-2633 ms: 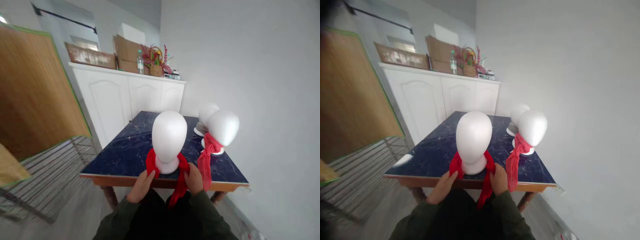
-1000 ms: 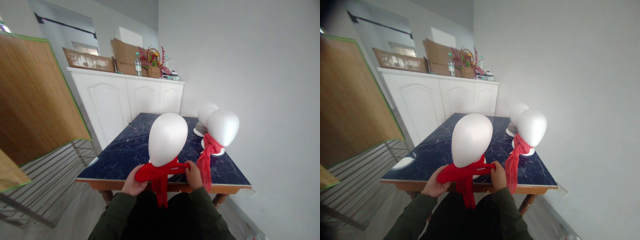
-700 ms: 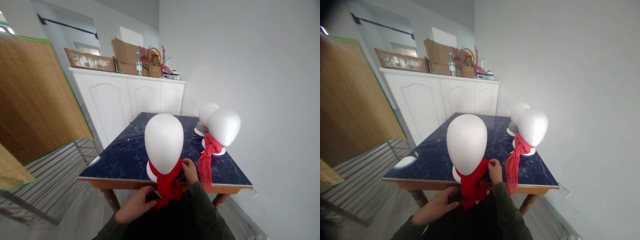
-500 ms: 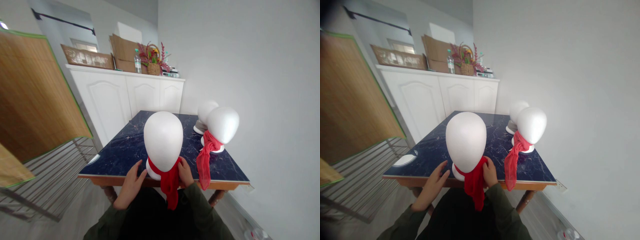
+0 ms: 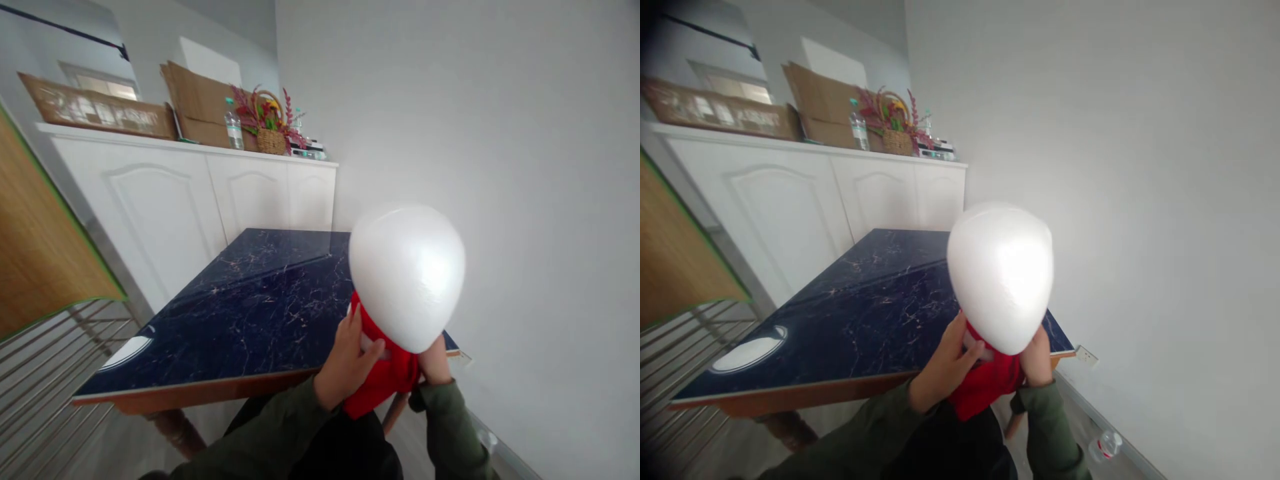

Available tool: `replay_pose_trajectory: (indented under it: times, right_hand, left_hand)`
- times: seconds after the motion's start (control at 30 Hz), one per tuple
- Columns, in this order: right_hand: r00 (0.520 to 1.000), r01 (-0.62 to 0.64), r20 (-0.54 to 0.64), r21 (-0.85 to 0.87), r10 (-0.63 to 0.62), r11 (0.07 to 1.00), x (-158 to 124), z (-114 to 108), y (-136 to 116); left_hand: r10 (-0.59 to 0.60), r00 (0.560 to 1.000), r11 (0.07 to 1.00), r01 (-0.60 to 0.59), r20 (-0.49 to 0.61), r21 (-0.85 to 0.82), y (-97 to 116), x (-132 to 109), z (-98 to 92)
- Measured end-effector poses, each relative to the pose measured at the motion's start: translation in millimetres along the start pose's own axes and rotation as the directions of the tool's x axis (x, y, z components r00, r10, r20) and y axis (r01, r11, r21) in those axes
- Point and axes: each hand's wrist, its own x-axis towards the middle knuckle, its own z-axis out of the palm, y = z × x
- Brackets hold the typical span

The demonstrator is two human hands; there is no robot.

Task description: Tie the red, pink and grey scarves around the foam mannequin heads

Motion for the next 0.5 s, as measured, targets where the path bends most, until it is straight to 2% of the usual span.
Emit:
replay_pose_trajectory:
  times: [0.1,0.17,0.23,0.3,0.37,0.5]
  right_hand:
    - [0.994,-0.004,-0.105,-0.11,-0.007,0.994,22.3,-46.2,39.8]
    - [0.99,-0.056,-0.133,-0.129,0.039,0.99,32.6,-63.4,64.0]
    - [0.988,-0.093,-0.135,-0.124,0.076,0.988,39.9,-71.8,83.4]
    - [0.988,-0.101,-0.13,-0.117,0.086,0.988,44.2,-74.5,98.3]
    - [0.989,-0.101,-0.116,-0.105,0.089,0.989,45.7,-74.5,109.9]
    - [0.987,-0.117,-0.115,-0.045,0.111,0.992,41.5,-75.2,125.6]
  left_hand:
    - [0.022,0.995,0.999,-0.019,0.094,-0.032,3.5,32.0,51.3]
    - [-0.022,0.99,0.998,0.03,0.141,-0.053,-2.6,47.3,80.9]
    - [-0.082,0.979,0.994,0.095,0.188,-0.061,-12.3,56.3,102.6]
    - [-0.129,0.969,0.988,0.142,0.209,-0.052,-22.1,59.4,115.7]
    - [-0.144,0.973,0.987,0.154,0.182,-0.039,-29.6,58.3,121.1]
    - [-0.075,0.99,0.995,0.082,0.117,-0.051,-34.6,50.4,116.9]
